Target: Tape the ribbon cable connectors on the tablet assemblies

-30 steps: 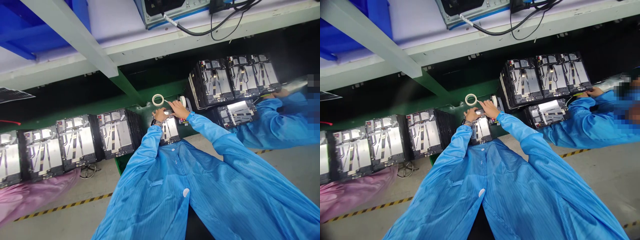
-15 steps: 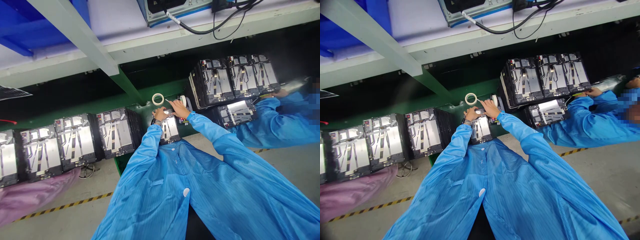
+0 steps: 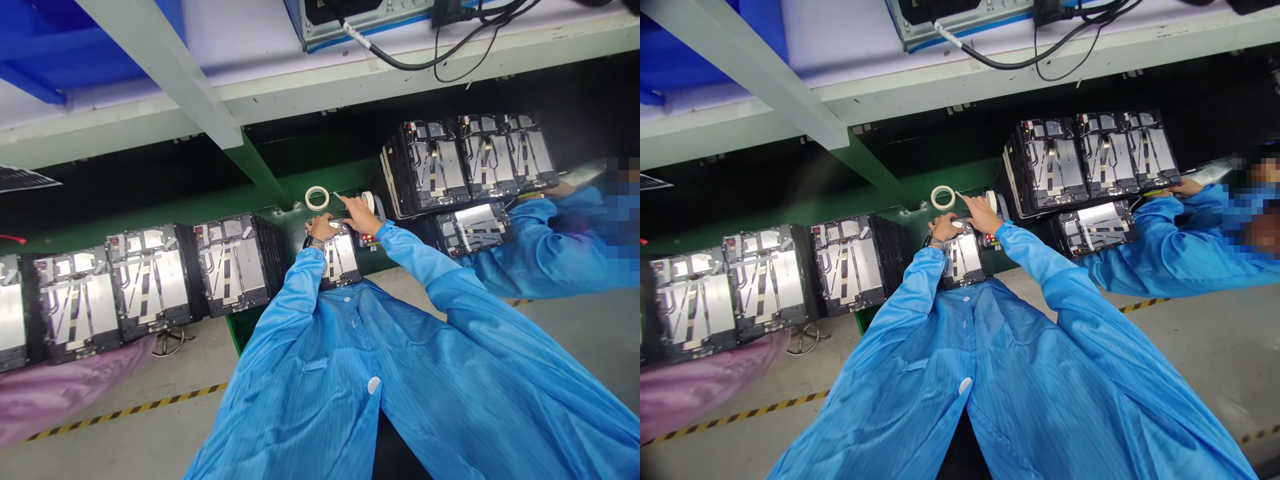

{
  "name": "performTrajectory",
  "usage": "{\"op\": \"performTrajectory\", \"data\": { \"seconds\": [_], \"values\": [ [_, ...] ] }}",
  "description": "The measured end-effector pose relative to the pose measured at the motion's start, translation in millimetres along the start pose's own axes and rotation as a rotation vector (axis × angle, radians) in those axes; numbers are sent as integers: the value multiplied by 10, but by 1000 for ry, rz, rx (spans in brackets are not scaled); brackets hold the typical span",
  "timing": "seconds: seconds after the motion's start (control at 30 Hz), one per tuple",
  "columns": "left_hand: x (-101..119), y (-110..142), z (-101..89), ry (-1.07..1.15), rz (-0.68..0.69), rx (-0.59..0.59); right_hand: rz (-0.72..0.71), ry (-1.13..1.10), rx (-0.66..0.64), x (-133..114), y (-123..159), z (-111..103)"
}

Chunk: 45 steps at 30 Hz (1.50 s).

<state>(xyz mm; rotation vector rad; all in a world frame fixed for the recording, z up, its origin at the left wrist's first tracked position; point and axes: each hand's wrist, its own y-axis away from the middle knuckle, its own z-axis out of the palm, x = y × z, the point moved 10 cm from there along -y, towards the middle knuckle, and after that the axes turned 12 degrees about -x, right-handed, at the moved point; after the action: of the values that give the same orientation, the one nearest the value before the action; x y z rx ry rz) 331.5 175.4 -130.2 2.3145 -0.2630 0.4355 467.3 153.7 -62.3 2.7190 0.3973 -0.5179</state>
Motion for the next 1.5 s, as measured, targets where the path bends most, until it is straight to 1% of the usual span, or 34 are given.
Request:
{"op": "performTrajectory", "data": {
  "seconds": [0.07, 0.13, 0.2, 0.27, 0.4, 0.53, 0.63, 0.87, 1.1, 1.27, 1.37, 1.43, 1.5],
  "values": [
    [12, 16, -8, -8, -3, -4, 30, -103, -23, 84, -22, -28],
    [24, 36, -22, -10, -4, -4, 26, -152, -144, 80, -60, 62],
    [29, 56, -36, -6, -4, -3, 3, -144, -284, 1, -91, 203],
    [29, 71, -44, -1, 0, -3, -5, -108, -364, -81, -123, 312],
    [20, 81, -50, 11, 15, 1, -2, -58, -409, -176, -213, 426],
    [-2, 58, -32, 19, 19, -5, 0, -11, -439, -168, -264, 473],
    [-15, 30, -18, 25, 22, 0, 2, 23, -452, -152, -266, 485],
    [-15, 18, -10, 43, 27, 0, 5, 107, -427, -195, -237, 471],
    [-5, 29, -21, 47, 32, 7, 43, 153, -367, -257, -183, 437],
    [-9, 26, -13, 49, 34, 12, 54, 168, -371, -250, -182, 448],
    [-17, 15, -4, 44, 31, 13, 45, 195, -367, -287, -185, 456],
    [-20, 5, 4, 41, 34, 12, 41, 213, -349, -306, -197, 434],
    [-21, -2, 7, 41, 39, 11, 51, 231, -320, -284, -216, 363]
  ]
}}
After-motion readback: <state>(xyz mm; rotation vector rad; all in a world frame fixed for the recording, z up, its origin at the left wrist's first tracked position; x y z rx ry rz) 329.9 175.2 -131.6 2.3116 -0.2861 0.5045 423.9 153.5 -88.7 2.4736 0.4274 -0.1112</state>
